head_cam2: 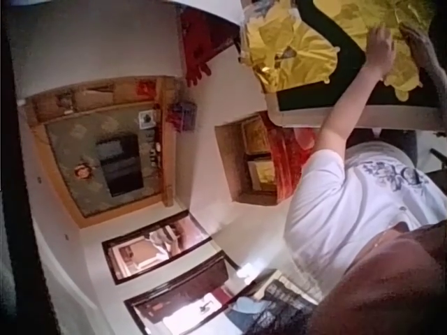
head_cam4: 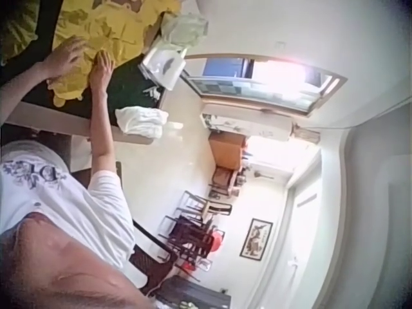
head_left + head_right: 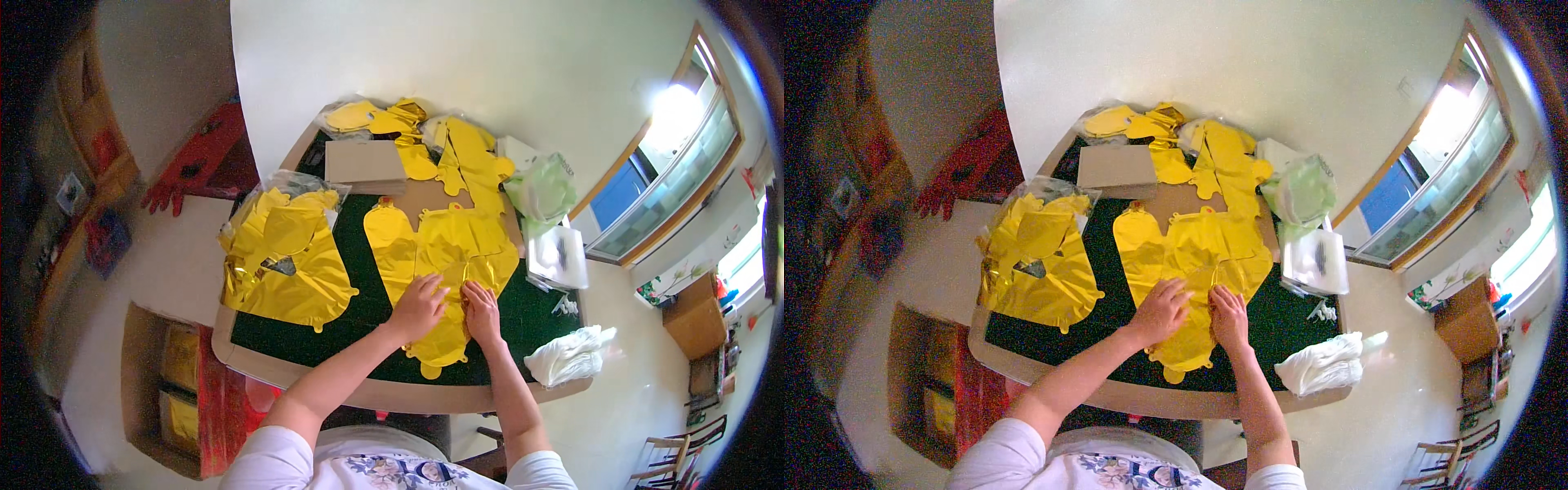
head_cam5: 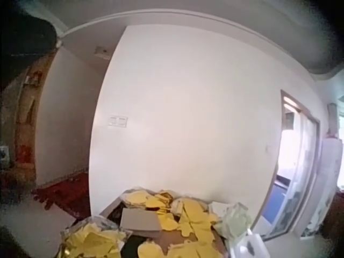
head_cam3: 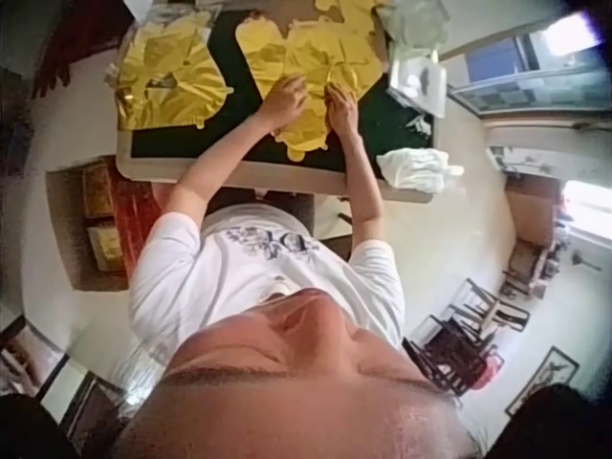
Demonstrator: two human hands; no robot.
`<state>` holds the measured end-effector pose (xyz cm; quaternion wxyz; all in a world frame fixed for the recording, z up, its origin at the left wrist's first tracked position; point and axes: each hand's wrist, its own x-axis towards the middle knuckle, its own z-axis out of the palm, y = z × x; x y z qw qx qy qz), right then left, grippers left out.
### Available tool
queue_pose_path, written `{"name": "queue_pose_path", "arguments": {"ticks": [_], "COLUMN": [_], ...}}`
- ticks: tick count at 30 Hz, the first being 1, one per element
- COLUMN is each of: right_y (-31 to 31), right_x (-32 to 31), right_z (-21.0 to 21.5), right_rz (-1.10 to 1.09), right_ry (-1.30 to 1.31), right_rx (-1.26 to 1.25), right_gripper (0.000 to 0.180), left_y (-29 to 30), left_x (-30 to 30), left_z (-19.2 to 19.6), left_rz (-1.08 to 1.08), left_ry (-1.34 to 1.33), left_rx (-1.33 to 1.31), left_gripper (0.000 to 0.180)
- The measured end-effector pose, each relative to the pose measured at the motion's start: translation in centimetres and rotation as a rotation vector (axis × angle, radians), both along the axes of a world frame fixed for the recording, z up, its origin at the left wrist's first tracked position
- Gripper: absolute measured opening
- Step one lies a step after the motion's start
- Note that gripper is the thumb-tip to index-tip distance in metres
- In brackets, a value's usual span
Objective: The person folds a gold foil balloon and slides it into a plastic sleeve before unfolding a larger balloon and folding it around a cardboard sheet.
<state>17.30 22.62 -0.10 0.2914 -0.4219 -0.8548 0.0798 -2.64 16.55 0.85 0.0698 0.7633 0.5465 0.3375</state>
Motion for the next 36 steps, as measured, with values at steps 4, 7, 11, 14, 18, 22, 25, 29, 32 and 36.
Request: {"name": "queue_pose_path", "arguments": {"ticks": [4, 7, 11, 14, 18, 22, 25, 29, 32, 36], "right_y": [0.1, -0.5, -0.7, 1.5, 3.6, 1.6, -1.5, -3.9, -3.3, 1.4], "right_x": [0.1, -0.7, -0.8, -0.3, -0.7, 0.2, 1.6, 3.2, 3.7, 4.0], "right_z": [-0.8, -0.4, 0.0, 0.7, 1.0, 1.1, 2.8, 3.0, 3.0, 1.6], "right_rz": [0.008, -0.003, -0.011, -0.075, -0.017, 0.048, 0.133, 0.144, 0.16, -0.078], "right_ry": [0.029, 0.022, 0.045, 0.086, 0.013, -0.017, -0.083, -0.128, -0.124, 0.185], "right_rx": [-0.008, 0.012, 0.014, -0.137, 0.024, 0.004, 0.072, 0.116, 0.117, 0.019], "right_gripper": [0.035, 0.035, 0.033, 0.031, 0.026, 0.029, 0.031, 0.034, 0.033, 0.017], "left_y": [4.2, 6.4, 6.6, 6.5, 6.8, 6.7, 6.6, 6.4, 6.4, 6.8], "left_x": [1.8, 1.5, 1.3, 1.7, 1.9, 1.5, 1.5, 1.4, 1.4, 1.4], "left_z": [-0.4, -2.8, -3.9, -3.3, -3.2, -2.8, -2.6, -2.7, -2.5, -2.8], "left_rz": [-0.06, -0.081, -0.116, -0.073, -0.073, -0.083, -0.085, -0.08, -0.085, -0.091], "left_ry": [0.044, 0.104, 0.074, 0.12, 0.086, 0.127, 0.146, 0.117, 0.118, 0.094], "left_rx": [0.148, 0.043, -0.058, 0.015, 0.023, -0.053, -0.13, -0.006, 0.0, -0.002], "left_gripper": [0.033, 0.034, 0.037, 0.034, 0.034, 0.036, 0.038, 0.039, 0.039, 0.038]}}
